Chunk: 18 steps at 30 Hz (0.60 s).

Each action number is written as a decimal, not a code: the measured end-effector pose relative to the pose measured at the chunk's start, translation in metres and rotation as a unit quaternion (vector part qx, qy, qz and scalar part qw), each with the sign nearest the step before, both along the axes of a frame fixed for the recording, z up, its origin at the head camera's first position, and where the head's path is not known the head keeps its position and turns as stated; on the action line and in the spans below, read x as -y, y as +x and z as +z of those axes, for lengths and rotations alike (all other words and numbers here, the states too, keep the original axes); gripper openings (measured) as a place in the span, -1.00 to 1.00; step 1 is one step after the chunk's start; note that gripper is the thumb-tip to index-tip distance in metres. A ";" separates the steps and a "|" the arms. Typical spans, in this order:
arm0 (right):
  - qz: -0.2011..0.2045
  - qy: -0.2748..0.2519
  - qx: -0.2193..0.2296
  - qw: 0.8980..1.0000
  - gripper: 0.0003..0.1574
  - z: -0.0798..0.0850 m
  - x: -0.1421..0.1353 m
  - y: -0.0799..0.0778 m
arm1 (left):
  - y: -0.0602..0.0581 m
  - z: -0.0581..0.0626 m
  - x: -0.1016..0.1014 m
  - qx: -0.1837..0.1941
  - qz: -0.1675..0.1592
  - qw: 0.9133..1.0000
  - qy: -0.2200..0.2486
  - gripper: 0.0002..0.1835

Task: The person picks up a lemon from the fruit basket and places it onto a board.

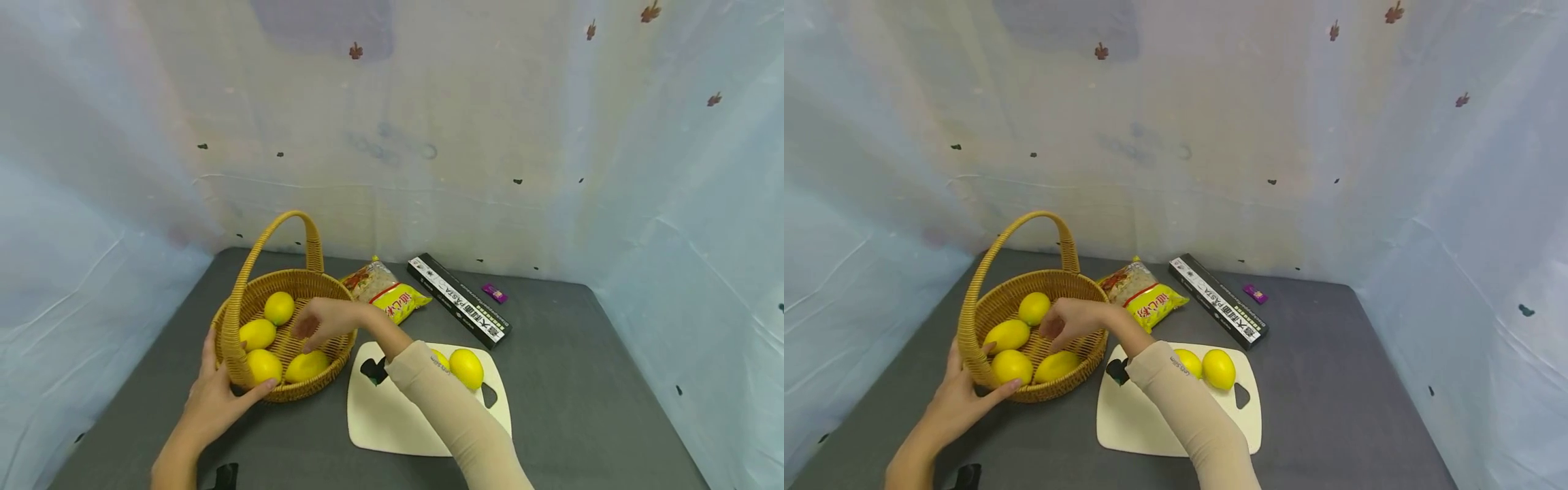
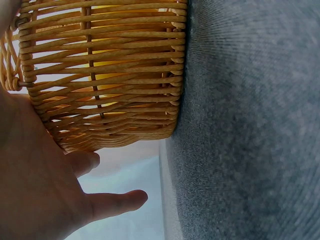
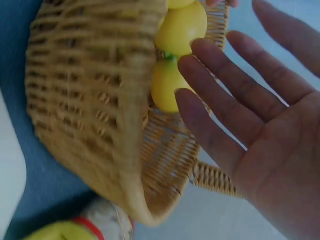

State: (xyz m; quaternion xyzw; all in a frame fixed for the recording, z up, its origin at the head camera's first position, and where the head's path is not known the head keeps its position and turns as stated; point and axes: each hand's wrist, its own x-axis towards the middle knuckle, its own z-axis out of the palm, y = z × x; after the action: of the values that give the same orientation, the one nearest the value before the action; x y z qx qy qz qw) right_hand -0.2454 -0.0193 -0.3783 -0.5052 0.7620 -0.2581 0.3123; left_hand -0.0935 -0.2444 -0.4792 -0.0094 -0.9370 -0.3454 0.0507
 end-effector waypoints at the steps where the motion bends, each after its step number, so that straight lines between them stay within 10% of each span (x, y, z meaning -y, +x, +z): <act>1: 0.005 0.008 0.008 1.000 -0.50 -0.001 0.003 0.001 | 0.000 0.000 0.000 0.000 0.000 1.000 0.000 0.08; 10: 0.027 0.172 -0.013 0.985 -0.46 0.002 0.036 0.005 | -0.001 0.001 -0.001 0.009 0.002 1.000 0.000 0.09; 18: -0.056 0.282 0.024 0.957 -0.59 0.004 0.057 0.009 | 0.000 0.000 -0.001 0.010 0.003 1.000 -0.005 0.10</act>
State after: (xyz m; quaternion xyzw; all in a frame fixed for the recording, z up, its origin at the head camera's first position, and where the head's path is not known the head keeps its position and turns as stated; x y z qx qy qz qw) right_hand -0.2359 -0.0764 -0.3747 -0.3468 0.8230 -0.0614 0.4456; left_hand -0.0936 -0.2436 -0.4789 -0.0033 -0.9391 -0.3410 0.0426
